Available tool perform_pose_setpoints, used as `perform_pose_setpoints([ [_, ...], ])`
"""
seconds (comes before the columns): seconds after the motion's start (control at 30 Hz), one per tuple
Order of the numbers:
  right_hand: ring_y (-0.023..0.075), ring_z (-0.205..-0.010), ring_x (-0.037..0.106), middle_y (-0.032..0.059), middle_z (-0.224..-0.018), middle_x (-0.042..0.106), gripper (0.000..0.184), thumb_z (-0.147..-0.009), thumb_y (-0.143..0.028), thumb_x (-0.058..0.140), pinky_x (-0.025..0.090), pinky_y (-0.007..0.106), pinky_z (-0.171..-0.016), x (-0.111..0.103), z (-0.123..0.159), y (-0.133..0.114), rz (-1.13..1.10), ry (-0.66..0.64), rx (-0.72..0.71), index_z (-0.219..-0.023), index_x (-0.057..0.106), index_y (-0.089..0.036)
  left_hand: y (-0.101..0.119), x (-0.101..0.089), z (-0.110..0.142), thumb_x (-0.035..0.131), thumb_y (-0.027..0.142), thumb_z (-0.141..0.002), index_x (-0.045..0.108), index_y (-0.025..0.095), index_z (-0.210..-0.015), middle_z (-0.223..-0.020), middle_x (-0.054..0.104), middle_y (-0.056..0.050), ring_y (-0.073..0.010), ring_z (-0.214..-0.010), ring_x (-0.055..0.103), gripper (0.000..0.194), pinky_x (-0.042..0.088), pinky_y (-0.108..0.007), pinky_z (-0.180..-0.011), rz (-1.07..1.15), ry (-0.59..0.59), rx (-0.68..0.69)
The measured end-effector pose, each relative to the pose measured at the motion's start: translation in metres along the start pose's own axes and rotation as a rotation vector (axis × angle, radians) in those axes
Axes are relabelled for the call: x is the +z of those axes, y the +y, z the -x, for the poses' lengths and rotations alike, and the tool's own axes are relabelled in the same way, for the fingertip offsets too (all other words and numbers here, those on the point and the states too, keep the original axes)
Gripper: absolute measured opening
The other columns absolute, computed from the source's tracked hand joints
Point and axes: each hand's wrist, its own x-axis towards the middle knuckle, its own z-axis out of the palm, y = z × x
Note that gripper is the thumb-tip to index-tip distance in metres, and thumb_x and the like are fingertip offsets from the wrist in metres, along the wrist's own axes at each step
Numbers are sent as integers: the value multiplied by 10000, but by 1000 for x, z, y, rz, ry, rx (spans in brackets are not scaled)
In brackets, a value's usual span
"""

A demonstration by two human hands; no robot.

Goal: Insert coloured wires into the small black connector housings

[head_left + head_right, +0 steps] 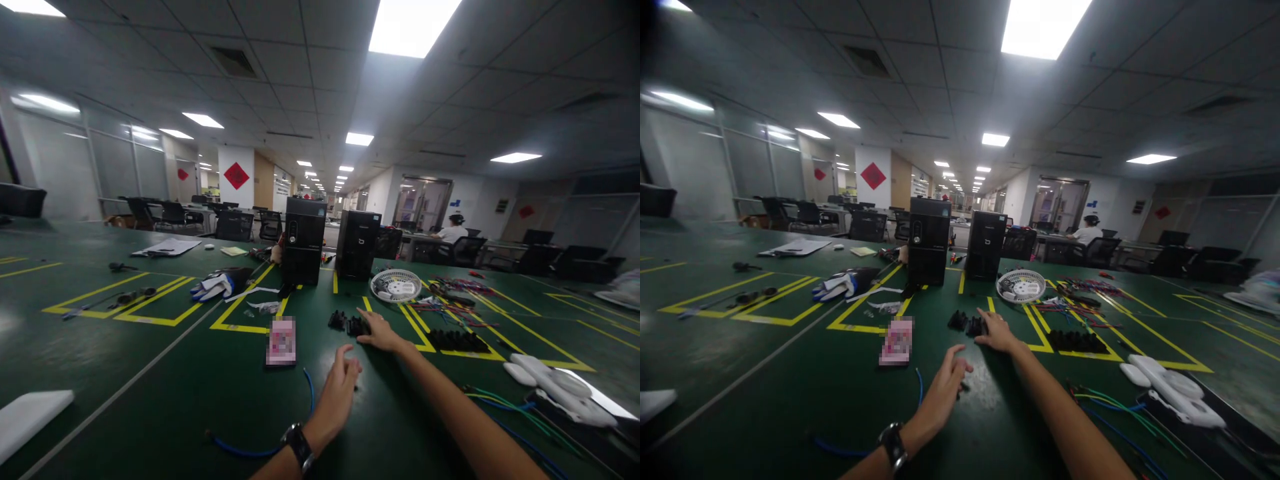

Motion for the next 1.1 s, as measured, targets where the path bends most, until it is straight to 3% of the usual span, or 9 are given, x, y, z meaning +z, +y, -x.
perform_pose_setpoints([
  [0.17,363,-1366,232,224,-1427,376,597,-875,-378,506,206,501,-1057,-15,49,47,393,265,423,-1392,390,-104,-2,11,3,417,487,-892,501,200,-1261,-1002,593,-83,-210,-929,537,475,373,-321,-846,-86,-39,97],
  [0.27,396,-1318,292,237,-1402,394,517,-893,-319,461,261,531,-1008,-26,84,69,383,232,571,-1346,425,-72,-5,17,4,422,463,-897,522,214,-1249,-1077,573,-97,-227,-1015,507,442,347,-347,-922,-120,-95,171],
  [0.4,309,-1139,486,173,-1261,522,365,-856,-198,482,383,429,-919,-35,95,63,234,161,433,-1213,547,-156,-4,16,5,449,428,-893,550,224,-1213,-1132,556,-103,-233,-1071,489,393,342,-365,-968,-127,-86,240],
  [0.53,230,-975,571,113,-1035,610,267,-754,-152,609,435,314,-846,-41,79,38,97,152,308,-1019,637,-148,3,14,3,536,424,-849,562,208,-1168,-1067,586,-102,-226,-1008,535,387,397,-366,-931,-14,-2,114],
  [0.7,162,-939,603,66,-1121,605,379,-785,-235,631,474,257,-810,-39,84,-34,-115,177,123,-1155,575,-180,7,17,2,512,520,-847,446,231,-1189,-1103,586,-133,-227,-952,600,453,522,-393,-785,499,92,-294],
  [0.8,153,-945,610,78,-1282,518,556,-808,-287,646,487,285,-829,-37,111,-87,-374,171,-218,-1325,448,-243,6,15,2,490,470,-881,461,226,-1114,-1014,622,-105,-200,-829,647,339,553,-417,-726,696,87,-357],
  [0.87,171,-1032,578,76,-1294,515,551,-858,-253,583,451,326,-919,-42,135,-102,-321,239,-262,-1375,393,-258,6,13,3,504,366,-896,488,211,-1055,-933,639,-79,-176,-725,661,223,563,-385,-674,699,76,-322],
  [0.97,196,-1115,526,79,-1205,575,430,-882,-88,428,389,365,-983,-52,171,-77,-87,347,-110,-1282,508,-224,8,10,6,535,311,-886,473,207,-1046,-872,654,-72,-175,-647,674,200,559,-331,-599,627,56,-285],
  [1.1,251,-1121,513,109,-1192,581,343,-823,-57,469,407,367,-912,-58,208,-7,238,180,191,-1072,656,-202,14,9,10,593,342,-854,412,227,-1083,-854,657,-62,-197,-674,695,314,578,-375,-627,586,35,-294],
])
